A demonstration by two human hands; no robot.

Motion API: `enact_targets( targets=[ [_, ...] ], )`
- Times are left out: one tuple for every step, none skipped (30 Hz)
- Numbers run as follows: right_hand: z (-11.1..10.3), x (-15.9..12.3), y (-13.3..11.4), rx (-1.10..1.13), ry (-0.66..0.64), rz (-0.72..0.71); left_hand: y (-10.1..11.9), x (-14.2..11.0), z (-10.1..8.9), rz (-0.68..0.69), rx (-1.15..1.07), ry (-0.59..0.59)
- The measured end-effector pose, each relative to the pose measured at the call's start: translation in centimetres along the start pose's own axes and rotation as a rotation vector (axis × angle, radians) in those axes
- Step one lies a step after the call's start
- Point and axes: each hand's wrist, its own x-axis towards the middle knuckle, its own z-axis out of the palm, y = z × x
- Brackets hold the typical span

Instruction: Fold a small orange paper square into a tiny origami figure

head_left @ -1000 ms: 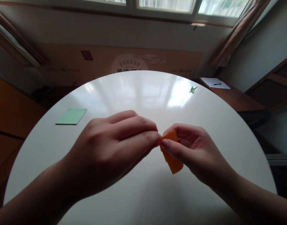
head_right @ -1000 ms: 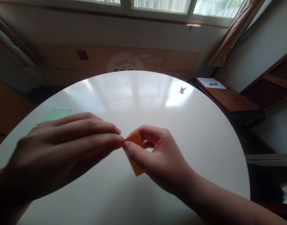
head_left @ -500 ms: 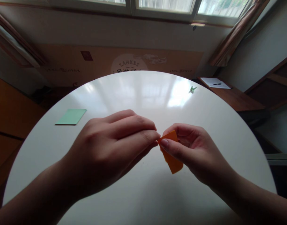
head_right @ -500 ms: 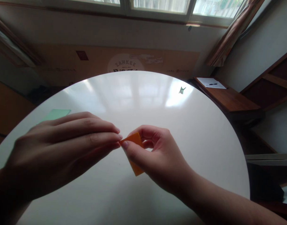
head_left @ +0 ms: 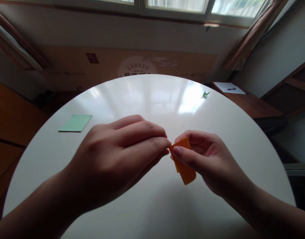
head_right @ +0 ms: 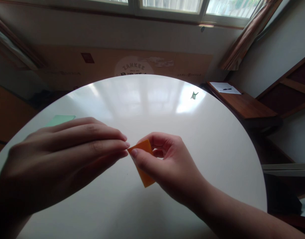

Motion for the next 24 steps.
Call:
enact_targets(
  targets=[
    [0.01,-0.02,-0.04,-0.004,0.000,-0.003,0.01,0.00,0.01,-0.001,-0.002,-0.001],
    [0.01,-0.03,-0.09,-0.007,0.001,-0.010,0.01,0.00,0.02,0.000,-0.005,-0.002],
    [0.02,-0.04,-0.14,-0.008,0.002,-0.016,-0.01,0.00,0.02,0.002,-0.006,-0.003],
    [0.04,-0.04,-0.19,-0.007,0.002,-0.024,-0.03,0.00,0.03,0.005,-0.006,-0.003],
    [0.06,-0.03,-0.22,-0.003,0.001,-0.032,-0.06,0.00,0.03,0.005,-0.005,-0.002],
    [0.08,-0.03,-0.24,0.003,-0.003,-0.040,-0.08,0.02,0.03,0.008,-0.003,0.002],
    [0.10,-0.03,-0.24,0.009,-0.006,-0.045,-0.10,0.04,0.03,0.013,0.001,0.006],
    [0.11,-0.02,-0.23,0.014,-0.009,-0.048,-0.12,0.06,0.03,0.018,0.004,0.010],
    [0.12,0.00,-0.22,0.017,-0.012,-0.050,-0.14,0.08,0.03,0.023,0.006,0.013],
    [0.11,0.02,-0.20,0.019,-0.015,-0.051,-0.15,0.10,0.02,0.025,0.007,0.016],
    [0.09,0.04,-0.19,0.017,-0.017,-0.051,-0.15,0.11,0.01,0.026,0.006,0.018],
    [0.07,0.07,-0.18,0.013,-0.019,-0.052,-0.14,0.12,-0.01,0.027,0.003,0.017],
    [0.04,0.09,-0.17,0.009,-0.020,-0.052,-0.13,0.12,-0.02,0.027,0.001,0.014],
    [0.01,0.11,-0.16,0.004,-0.022,-0.052,-0.11,0.13,-0.03,0.028,-0.001,0.012],
    [-0.02,0.11,-0.15,0.001,-0.022,-0.052,-0.08,0.14,-0.03,0.029,0.000,0.010],
    [-0.04,0.11,-0.14,-0.001,-0.020,-0.052,-0.05,0.15,-0.03,0.030,0.002,0.011],
    [-0.05,0.09,-0.13,-0.002,-0.019,-0.053,-0.02,0.17,-0.03,0.029,0.006,0.012],
    [-0.05,0.08,-0.12,-0.002,-0.018,-0.053,0.00,0.19,-0.02,0.027,0.009,0.013],
    [-0.06,0.07,-0.10,-0.001,-0.016,-0.053,0.03,0.22,-0.02,0.026,0.010,0.013],
    [-0.06,0.06,-0.09,-0.001,-0.015,-0.054,0.04,0.24,-0.02,0.024,0.009,0.013],
    [-0.06,0.05,-0.08,-0.001,-0.014,-0.055,0.04,0.26,-0.02,0.023,0.007,0.011],
    [-0.07,0.05,-0.07,0.000,-0.013,-0.056,0.04,0.28,-0.03,0.023,0.003,0.010],
    [-0.07,0.05,-0.07,0.000,-0.013,-0.057,0.04,0.28,-0.04,0.023,0.000,0.009],
    [-0.08,0.05,-0.07,0.000,-0.012,-0.058,0.03,0.27,-0.06,0.021,-0.003,0.008]
  ],
)
